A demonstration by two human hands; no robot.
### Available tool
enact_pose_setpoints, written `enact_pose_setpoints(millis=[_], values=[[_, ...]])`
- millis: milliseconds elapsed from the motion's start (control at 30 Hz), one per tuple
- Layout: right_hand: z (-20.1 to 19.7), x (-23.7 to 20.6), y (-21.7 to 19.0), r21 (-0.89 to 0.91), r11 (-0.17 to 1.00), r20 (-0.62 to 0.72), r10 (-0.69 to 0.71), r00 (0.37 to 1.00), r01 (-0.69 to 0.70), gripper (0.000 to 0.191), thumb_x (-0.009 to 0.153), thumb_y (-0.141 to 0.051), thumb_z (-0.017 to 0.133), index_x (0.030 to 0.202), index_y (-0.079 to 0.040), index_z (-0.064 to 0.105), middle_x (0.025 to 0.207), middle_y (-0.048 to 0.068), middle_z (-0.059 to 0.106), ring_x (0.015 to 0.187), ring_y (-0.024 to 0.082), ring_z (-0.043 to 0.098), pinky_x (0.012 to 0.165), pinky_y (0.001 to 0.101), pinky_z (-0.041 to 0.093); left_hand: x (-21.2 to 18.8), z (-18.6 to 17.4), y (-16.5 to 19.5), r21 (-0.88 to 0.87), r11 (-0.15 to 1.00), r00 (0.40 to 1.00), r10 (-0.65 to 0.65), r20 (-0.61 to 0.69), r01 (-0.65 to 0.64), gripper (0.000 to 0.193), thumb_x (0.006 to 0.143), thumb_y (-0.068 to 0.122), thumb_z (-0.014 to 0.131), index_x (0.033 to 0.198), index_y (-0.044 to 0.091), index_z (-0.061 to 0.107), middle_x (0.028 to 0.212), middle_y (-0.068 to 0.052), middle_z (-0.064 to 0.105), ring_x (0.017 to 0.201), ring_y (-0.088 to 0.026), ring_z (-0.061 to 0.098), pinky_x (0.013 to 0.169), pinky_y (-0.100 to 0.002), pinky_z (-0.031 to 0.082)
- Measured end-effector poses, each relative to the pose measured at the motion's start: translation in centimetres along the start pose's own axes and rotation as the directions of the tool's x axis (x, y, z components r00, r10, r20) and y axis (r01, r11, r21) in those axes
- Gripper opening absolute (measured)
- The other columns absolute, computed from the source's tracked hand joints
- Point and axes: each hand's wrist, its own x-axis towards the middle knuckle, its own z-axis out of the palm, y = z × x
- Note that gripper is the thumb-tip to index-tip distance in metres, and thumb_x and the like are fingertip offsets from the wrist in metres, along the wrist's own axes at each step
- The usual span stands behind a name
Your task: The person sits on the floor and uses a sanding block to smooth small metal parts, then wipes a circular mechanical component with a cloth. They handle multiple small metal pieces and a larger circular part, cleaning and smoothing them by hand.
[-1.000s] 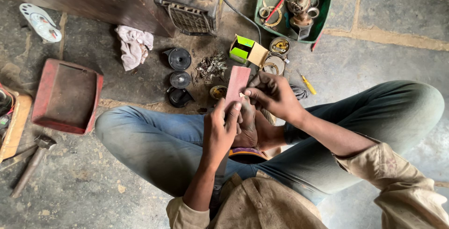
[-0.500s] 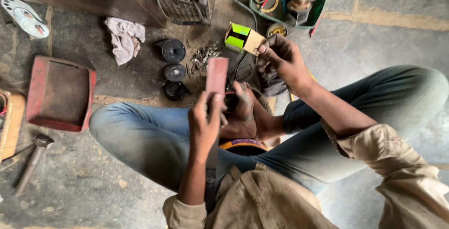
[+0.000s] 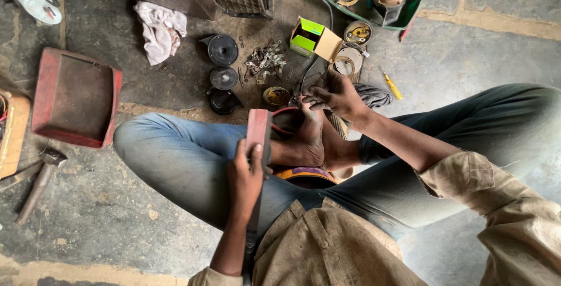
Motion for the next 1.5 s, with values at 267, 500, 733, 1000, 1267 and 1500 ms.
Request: enact_pose_setpoints(millis=[267,500,733,1000,1267,1500], values=[[0.6,0.7,-0.1,-0.237,0.962,0.061,0.155,0.986,-0.137,0.031,0.102,-0.026,0.059,0.122,-0.005,0.068,0.104,0.007,0.073,0.083,0.012,0.064,0.069,0.0242,0.054,2.7,-0.1,1.5,0.208,0.927,0.908,0.356,-0.22,-0.313,0.026,0.106,0.026,0.055,0.101,0.001,0.06,0.092,-0.024,0.07,0.087,-0.045,0.068,0.069,-0.05,0.051],[4.6,0.2,2.0,-0.103,0.973,0.164,0.22,0.962,-0.205,0.049,0.094,-0.042,0.065,0.133,-0.013,0.055,0.12,0.005,0.07,0.105,0.014,0.066,0.086,0.035,0.055,4.9,4.6,-0.6,0.1,0.913,0.914,0.401,-0.056,-0.395,0.029,0.107,0.028,0.057,0.111,-0.001,0.062,0.097,-0.024,0.069,0.091,-0.045,0.068,0.073,-0.05,0.053],[3.0,1.9,3.0,0.009,0.979,-0.088,0.205,0.975,-0.205,0.055,0.094,-0.038,0.066,0.141,-0.01,0.057,0.126,0.016,0.07,0.109,0.027,0.065,0.088,0.0389,0.051,3.9,8.2,-5.8,0.494,0.755,0.902,0.366,0.227,-0.431,0.055,0.08,0.025,0.077,0.125,0.003,0.054,0.128,-0.021,0.055,0.111,-0.049,0.061,0.09,-0.056,0.054],[-3.2,6.2,0.2,0.254,0.962,-0.427,0.201,0.882,-0.097,0.049,0.092,-0.034,0.067,0.131,-0.007,0.054,0.113,0.014,0.069,0.092,0.025,0.072,0.08,0.0405,0.061,5.0,8.3,-3.7,0.589,0.79,0.941,-0.046,0.334,-0.17,0.058,0.085,0.017,0.073,0.137,0.005,0.049,0.146,-0.02,0.042,0.111,-0.049,0.061,0.089,-0.057,0.055],[-8.2,5.4,2.0,-0.012,0.997,-0.429,0.067,0.901,-0.08,0.025,0.094,-0.022,0.059,0.095,0.001,0.07,0.079,0.011,0.069,0.069,0.02,0.064,0.061,0.0338,0.047,7.2,8.9,-3.6,0.595,0.655,0.878,0.428,0.216,-0.466,0.038,0.087,0.032,0.075,0.11,0.004,0.062,0.12,-0.02,0.059,0.111,-0.044,0.06,0.092,-0.056,0.05],[-7.5,5.4,3.0,-0.149,0.989,-0.409,-0.062,0.911,0.0,0.028,0.094,-0.024,0.063,0.096,0.003,0.072,0.082,0.006,0.07,0.07,0.015,0.06,0.065,0.0306,0.047,19.0,9.9,-0.6,0.301,0.951,0.937,0.038,-0.346,0.073,0.057,0.094,0.042,0.07,0.125,-0.005,0.059,0.123,-0.028,0.066,0.113,-0.045,0.064,0.097,-0.051,0.051]])
